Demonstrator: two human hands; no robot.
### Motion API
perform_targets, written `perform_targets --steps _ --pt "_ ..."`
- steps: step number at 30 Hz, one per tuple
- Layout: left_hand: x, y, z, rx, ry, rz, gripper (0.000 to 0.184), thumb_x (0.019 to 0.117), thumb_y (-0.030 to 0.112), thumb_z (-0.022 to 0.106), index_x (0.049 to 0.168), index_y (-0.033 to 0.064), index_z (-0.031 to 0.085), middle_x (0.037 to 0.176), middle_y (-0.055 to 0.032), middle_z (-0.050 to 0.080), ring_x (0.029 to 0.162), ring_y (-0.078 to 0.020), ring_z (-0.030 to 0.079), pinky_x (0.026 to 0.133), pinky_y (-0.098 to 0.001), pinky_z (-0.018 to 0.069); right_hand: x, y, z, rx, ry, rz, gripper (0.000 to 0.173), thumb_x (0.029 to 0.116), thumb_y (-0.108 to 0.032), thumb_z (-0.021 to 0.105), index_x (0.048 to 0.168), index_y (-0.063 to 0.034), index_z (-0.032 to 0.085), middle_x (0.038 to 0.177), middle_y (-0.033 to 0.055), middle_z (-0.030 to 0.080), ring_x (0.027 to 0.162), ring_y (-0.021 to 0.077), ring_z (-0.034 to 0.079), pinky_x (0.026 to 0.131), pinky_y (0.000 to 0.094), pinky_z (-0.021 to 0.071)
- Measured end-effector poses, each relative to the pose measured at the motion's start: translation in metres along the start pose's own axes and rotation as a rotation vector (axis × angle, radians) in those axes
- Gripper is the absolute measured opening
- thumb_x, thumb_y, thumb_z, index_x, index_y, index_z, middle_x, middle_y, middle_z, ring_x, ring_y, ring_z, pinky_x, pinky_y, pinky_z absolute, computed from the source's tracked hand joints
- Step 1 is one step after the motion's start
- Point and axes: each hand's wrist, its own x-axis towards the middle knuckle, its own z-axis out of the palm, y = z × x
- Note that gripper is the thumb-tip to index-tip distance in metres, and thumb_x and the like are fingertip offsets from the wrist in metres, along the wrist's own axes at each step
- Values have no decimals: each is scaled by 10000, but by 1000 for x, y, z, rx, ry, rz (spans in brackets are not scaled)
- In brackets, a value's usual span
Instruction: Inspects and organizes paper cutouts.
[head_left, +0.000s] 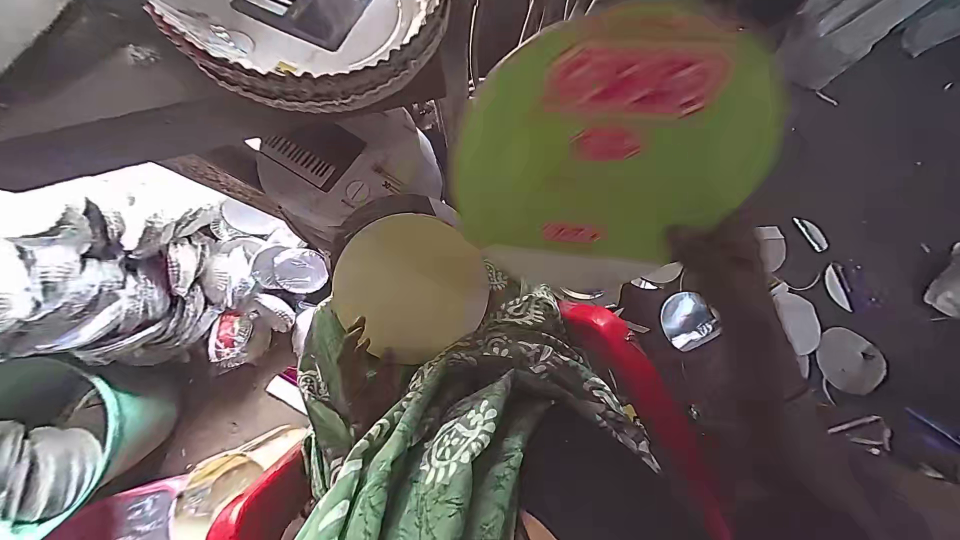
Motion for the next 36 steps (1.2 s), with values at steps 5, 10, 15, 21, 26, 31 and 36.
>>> perform_targets --steps 5,10,15,21,26,31,36 --pt "8 -11 12 523 -52 -86 660 852 267 583 1377 -122 492 1533 -402 318 1394 -608 320 1093 -718 248 -9 103 -103 26 464 213 813 969 -92 584 1594 -168 70 1499 32 427 1284 123 552 1028 382 526" --pt "10 -33 8 547 -7 -425 760 910 309 571 1574 49 308 1626 -318 186 1482 -534 207 1114 -760 183 -39 211 -89 -99 543 732 770 991 19 552 1617 -108 122 1544 226 379 1266 290 554 955 465 537" --pt "27 -17 -9 593 -137 -458 719 977 260 499 1585 -33 251 1599 -303 302 1478 -489 273 1201 -607 177 -56 298 -69 84 476 1005 686 1017 -50 538 1600 -178 198 1423 246 485 1073 342 640 755 496 585" --pt "45 -24 -31 490 -109 -520 529 1077 310 415 1484 -25 466 1549 -270 413 1470 -438 330 1207 -576 213 -66 288 -36 -157 282 1040 541 1050 -157 561 1520 -1 342 1365 250 532 1114 288 609 900 443 543" --pt "71 -7 -20 557 -200 -655 555 1049 327 554 1492 3 472 1579 -259 369 1480 -450 299 1197 -608 215 -69 317 -40 -558 65 898 779 985 -209 676 1553 106 246 1528 351 385 1433 439 398 1183 536 325" --pt "56 -22 -15 371 95 -668 537 970 265 686 1401 -13 528 1339 -278 578 1205 -344 589 1033 -501 461 -26 309 -29 -343 92 888 805 1014 -206 609 1632 -68 111 1552 303 373 1289 466 522 953 611 498" --pt "33 -34 -23 -206 314 -523 417 967 -14 547 1350 -118 419 1093 -109 645 919 -36 658 829 -217 560 43 201 16 -205 -200 617 587 1078 -206 467 1573 18 246 1432 307 509 1162 378 634 925 510 540"
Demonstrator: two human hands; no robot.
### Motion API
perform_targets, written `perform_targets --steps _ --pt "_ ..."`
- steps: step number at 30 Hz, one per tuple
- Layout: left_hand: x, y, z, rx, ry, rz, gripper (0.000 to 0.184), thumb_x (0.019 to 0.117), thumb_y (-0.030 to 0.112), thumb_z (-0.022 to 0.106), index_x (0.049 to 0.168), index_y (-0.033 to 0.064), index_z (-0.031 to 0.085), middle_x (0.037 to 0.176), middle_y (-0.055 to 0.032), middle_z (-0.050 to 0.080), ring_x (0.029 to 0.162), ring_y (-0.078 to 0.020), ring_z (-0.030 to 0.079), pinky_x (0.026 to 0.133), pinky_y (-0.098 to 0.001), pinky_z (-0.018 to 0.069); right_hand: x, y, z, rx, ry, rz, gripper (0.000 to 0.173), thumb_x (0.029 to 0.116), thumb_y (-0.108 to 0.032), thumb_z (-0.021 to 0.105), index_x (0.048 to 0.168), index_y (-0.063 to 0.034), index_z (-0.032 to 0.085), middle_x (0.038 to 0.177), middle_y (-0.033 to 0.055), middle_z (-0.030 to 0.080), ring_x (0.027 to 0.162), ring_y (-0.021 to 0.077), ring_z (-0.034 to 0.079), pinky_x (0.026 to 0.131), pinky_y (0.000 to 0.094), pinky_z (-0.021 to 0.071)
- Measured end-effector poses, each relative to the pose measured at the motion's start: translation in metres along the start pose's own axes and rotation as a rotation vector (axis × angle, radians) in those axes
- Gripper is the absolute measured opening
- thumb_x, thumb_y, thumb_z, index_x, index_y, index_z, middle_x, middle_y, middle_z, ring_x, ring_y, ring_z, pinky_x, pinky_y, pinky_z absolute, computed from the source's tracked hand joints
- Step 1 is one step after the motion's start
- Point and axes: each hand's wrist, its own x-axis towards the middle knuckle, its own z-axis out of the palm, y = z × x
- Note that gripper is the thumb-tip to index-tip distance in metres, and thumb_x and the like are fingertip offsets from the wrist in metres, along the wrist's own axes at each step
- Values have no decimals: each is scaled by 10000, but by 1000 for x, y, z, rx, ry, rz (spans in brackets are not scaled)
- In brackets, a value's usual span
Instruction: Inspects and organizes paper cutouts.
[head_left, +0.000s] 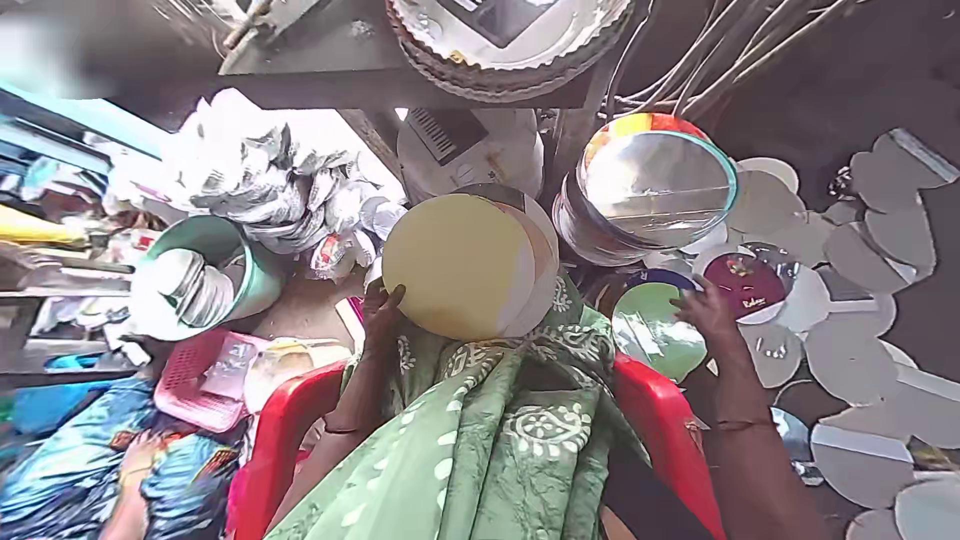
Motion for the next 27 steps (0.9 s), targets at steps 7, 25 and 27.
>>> perform_targets --steps 7,25,27 --pt "-8 -13 -33 -352 -177 -2 594 918 -79 482 1464 -48 251 1209 -46 625 1042 -93 670 925 -316 575 -33 -175 64 -250 -468 -435 381 1065 -155 493 1418 -19 535 1335 183 631 1106 259 676 954 456 544" --pt "-31 28 -58 -12 -546 -66 355 927 -12 589 1267 -108 550 1037 -63 721 918 -41 689 869 -258 576 -90 -223 169 -191 -215 -267 447 1120 -168 245 1369 85 517 1314 242 584 1188 229 567 1043 377 437" --pt "-36 30 -64 109 -634 63 474 965 84 566 1385 -121 487 1135 -155 703 951 -82 698 864 -295 582 -98 -209 166 -70 -186 -365 471 1114 -201 277 1349 116 535 1293 214 615 1153 117 586 1027 283 454"
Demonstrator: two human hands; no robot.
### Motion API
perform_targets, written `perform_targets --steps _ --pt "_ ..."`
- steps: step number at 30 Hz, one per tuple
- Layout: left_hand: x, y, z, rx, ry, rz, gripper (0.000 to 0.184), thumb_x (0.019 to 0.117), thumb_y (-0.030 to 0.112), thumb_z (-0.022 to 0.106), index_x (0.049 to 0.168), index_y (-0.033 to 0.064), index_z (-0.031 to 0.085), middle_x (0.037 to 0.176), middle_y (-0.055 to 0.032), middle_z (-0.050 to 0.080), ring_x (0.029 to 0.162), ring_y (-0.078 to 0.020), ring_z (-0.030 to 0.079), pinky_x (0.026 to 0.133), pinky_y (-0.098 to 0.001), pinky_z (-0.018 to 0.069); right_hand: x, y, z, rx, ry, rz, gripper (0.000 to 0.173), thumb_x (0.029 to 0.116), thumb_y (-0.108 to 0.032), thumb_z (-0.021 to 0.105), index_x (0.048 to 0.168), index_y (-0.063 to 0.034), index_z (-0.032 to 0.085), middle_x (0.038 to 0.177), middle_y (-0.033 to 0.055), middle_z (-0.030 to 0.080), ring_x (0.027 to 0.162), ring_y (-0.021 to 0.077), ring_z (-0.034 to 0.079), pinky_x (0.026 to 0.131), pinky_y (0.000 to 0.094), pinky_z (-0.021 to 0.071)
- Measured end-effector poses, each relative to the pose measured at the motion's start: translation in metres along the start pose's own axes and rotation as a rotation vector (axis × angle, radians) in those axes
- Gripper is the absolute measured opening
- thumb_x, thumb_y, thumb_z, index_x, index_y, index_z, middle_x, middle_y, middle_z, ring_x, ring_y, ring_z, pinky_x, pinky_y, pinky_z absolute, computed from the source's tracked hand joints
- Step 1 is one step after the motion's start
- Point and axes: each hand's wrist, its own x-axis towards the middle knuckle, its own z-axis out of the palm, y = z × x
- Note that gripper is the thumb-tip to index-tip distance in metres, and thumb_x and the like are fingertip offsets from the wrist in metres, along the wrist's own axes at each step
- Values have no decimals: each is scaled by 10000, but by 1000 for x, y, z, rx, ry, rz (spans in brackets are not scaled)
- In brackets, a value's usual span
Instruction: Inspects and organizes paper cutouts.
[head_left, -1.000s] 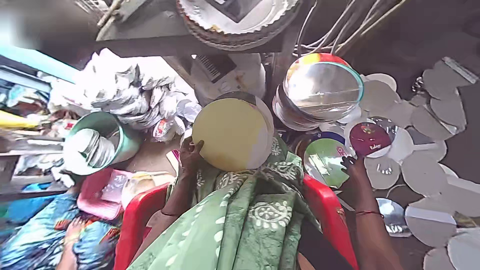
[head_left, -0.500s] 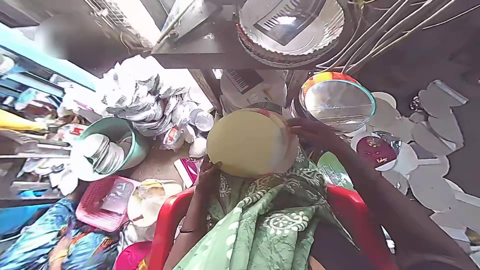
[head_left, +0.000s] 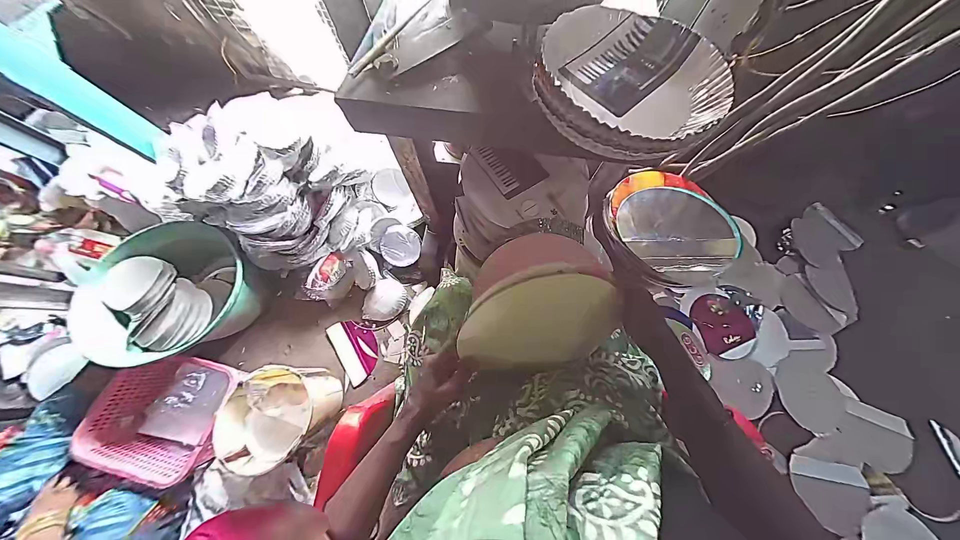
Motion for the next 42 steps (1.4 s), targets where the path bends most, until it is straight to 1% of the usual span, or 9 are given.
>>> perform_targets --steps 5,9,15,20,25,33,36,39,42 --pt "-9 -11 17 77 184 72 412 1025 103 493 1347 -149 535 1128 -223 698 966 -129 697 885 -313 562 -20 15 -11 12 62 -170 349 1068 -105 397 1185 110 645 1035 72 695 910 -38 613 865 179 503" --pt "7 -3 22 -90 80 -21 741 983 125 535 1593 -43 149 1525 -256 427 1256 -152 588 1007 -284 509 -38 6 -39 5 -145 -223 322 1035 -114 444 1215 65 641 1059 -17 698 921 -75 625 853 166 533" --pt "7 10 11 -232 88 -97 257 1022 83 510 1212 -62 606 1042 -9 708 940 -3 674 881 -228 567 -46 -19 -39 83 102 -479 194 981 -43 529 1059 -36 706 980 -150 706 899 -97 632 830 147 541" --pt "-6 16 17 -304 239 -3 185 998 15 481 1082 -10 643 910 78 725 865 9 694 842 -232 591 -35 -28 -69 179 519 -516 204 1009 -95 519 1072 -232 657 900 -241 672 794 -81 641 713 168 562" --pt "-14 18 -1 -418 540 178 237 1029 57 413 1204 115 562 949 180 729 868 23 706 787 -212 606 -35 -22 -88 152 664 -492 154 1023 -112 498 1093 -176 619 885 -220 643 786 -92 619 720 158 548" --pt "4 23 -51 -463 557 202 693 911 -57 384 1543 71 132 1326 38 537 1076 -35 649 880 -270 590 -34 -24 -76 399 611 -412 217 1052 -127 443 990 -245 614 766 -202 649 682 -59 628 641 165 557" --pt "-2 26 -44 -394 517 -24 381 938 -50 427 1305 36 482 1077 33 692 876 -21 691 762 -244 600 -20 -21 -34 457 550 -231 219 1085 -137 390 1000 -146 591 752 -139 636 684 -27 631 657 196 569" --pt "-4 25 -46 -355 159 -111 512 957 78 322 1435 11 492 1342 -35 619 1030 -58 656 826 -268 569 -3 -3 17 414 301 32 301 1115 -172 347 1248 19 538 976 21 629 853 42 642 773 254 572" --pt "-3 33 -39 -447 186 -176 441 1101 219 222 1293 -18 540 1088 -40 683 970 -75 670 863 -293 574 4 15 60 268 19 94 337 1057 -110 487 1359 40 483 1124 75 637 933 45 645 813 232 557"
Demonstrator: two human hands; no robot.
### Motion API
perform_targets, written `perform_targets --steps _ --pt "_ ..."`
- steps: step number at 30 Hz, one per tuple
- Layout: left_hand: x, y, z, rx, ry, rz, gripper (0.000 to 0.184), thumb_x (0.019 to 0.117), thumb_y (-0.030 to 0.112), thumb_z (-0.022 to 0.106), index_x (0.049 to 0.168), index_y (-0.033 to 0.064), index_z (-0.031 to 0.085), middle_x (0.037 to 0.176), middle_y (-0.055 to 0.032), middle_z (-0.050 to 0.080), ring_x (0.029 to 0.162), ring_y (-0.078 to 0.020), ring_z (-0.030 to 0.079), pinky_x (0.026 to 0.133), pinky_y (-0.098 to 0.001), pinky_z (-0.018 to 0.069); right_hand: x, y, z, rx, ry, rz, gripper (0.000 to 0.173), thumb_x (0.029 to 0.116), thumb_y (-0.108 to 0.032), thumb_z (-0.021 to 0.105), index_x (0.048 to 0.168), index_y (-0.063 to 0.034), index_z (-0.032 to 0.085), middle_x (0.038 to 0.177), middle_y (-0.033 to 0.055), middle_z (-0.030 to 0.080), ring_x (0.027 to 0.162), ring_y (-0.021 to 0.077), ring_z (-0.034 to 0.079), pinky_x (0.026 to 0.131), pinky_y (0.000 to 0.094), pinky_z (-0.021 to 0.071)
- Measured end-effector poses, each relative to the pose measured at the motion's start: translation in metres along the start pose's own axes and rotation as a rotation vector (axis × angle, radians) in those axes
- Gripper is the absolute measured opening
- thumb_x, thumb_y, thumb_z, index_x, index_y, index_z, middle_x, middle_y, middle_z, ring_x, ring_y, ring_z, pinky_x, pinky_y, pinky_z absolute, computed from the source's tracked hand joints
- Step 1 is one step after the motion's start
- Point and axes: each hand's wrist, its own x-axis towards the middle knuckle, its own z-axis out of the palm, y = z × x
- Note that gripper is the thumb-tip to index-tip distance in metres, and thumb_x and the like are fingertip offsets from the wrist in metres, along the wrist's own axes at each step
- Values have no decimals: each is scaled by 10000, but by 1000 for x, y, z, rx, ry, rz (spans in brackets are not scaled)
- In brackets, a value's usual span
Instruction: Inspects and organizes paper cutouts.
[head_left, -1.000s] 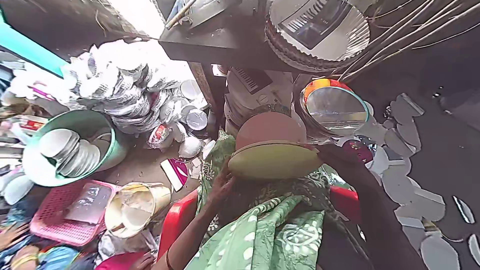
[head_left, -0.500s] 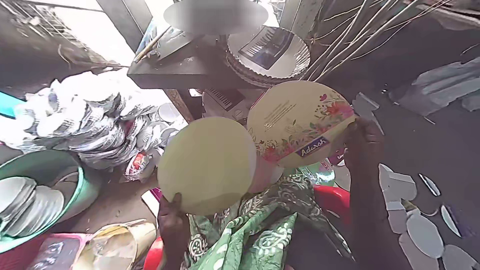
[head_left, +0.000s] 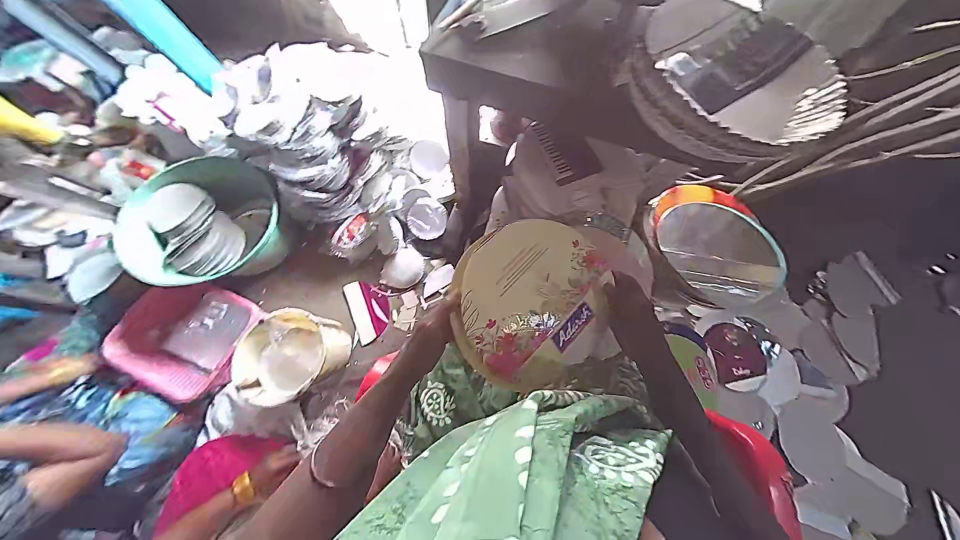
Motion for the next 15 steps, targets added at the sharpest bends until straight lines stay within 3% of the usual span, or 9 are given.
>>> perform_targets --steps 2,5,10,13,15 --pt "0 4 -1 -19 40 -16 481 1117 246 174 1341 -40 488 1102 -65 660 985 -77 657 876 -289 563 2 13 12 -48 -75 23 412 1003 -65 582 1383 49 471 1159 118 655 951 77 673 821 251 574" --pt "1 6 -6 -41 77 -20 461 1123 236 191 1320 -27 514 1110 -72 659 997 -81 652 890 -285 552 4 22 19 -24 -86 0 351 975 -38 596 1305 58 523 1085 83 692 875 48 692 778 228 589" --pt "5 9 -4 -79 56 -25 324 1110 170 307 1123 12 590 912 8 672 853 -32 658 805 -239 560 2 20 11 -45 -44 -75 305 995 -41 543 1279 65 520 1020 34 686 812 10 680 743 204 582" --pt "6 4 -6 6 -7 38 225 1050 82 443 1188 -26 583 977 26 677 891 0 645 843 -226 545 -7 6 5 -227 -11 -122 336 1009 -82 542 1306 72 505 1018 69 684 801 6 654 719 206 551" --pt "1 4 -5 67 45 34 257 1032 65 500 1254 -55 553 1047 -15 665 948 -9 637 874 -227 540 -15 -10 5 -333 -29 -81 390 1012 -85 554 1357 86 495 1050 162 692 835 102 656 738 296 541"
